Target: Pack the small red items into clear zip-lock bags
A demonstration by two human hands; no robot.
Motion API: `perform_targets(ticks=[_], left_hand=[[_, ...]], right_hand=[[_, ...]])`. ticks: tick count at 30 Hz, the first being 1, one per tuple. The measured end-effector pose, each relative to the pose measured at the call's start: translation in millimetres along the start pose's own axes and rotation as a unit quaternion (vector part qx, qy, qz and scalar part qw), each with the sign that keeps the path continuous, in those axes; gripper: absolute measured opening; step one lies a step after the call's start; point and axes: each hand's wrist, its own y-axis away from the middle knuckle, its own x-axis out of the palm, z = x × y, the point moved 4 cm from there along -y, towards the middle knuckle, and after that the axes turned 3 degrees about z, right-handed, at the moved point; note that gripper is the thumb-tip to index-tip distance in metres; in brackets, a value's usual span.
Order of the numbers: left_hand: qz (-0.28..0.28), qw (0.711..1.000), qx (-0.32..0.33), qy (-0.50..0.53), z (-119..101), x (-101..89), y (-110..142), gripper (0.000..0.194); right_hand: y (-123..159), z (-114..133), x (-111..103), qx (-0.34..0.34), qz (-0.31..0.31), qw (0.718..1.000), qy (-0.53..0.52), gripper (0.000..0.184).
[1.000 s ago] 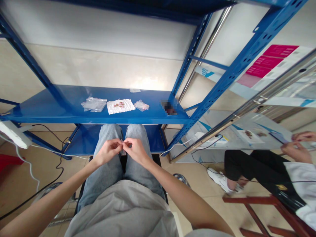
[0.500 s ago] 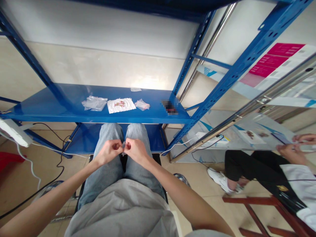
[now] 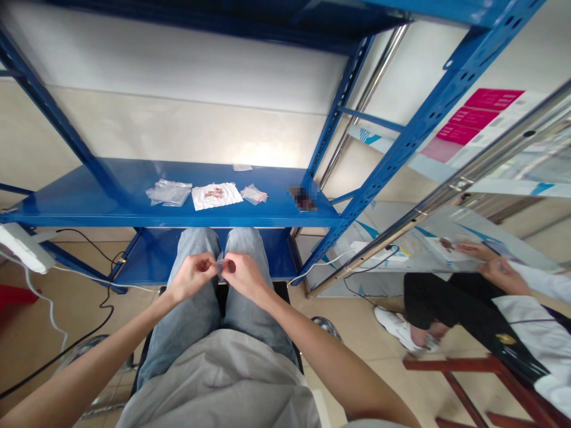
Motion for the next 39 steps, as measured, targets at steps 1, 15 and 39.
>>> perform_targets(ticks=[1, 15, 39], left_hand=[[-0.015, 1.0, -0.001, -0.016, -1, -2.7, 0, 0.01], [-0.004, 0.998, 0.011, 0.058, -1, 7.3, 4, 0.022], [-0.041, 0.99, -0.026, 0.13, -9, -16.7, -3, 0.02]], right_hand=[[0, 0, -1, 0.006, -0.014, 1.0, 0.013, 0.012], [2, 0, -7, -0.004, -0.055, 0.989, -0.14, 0.007], [-10, -29, -4, 0.127, -0.015, 0.916, -0.38, 0.043]])
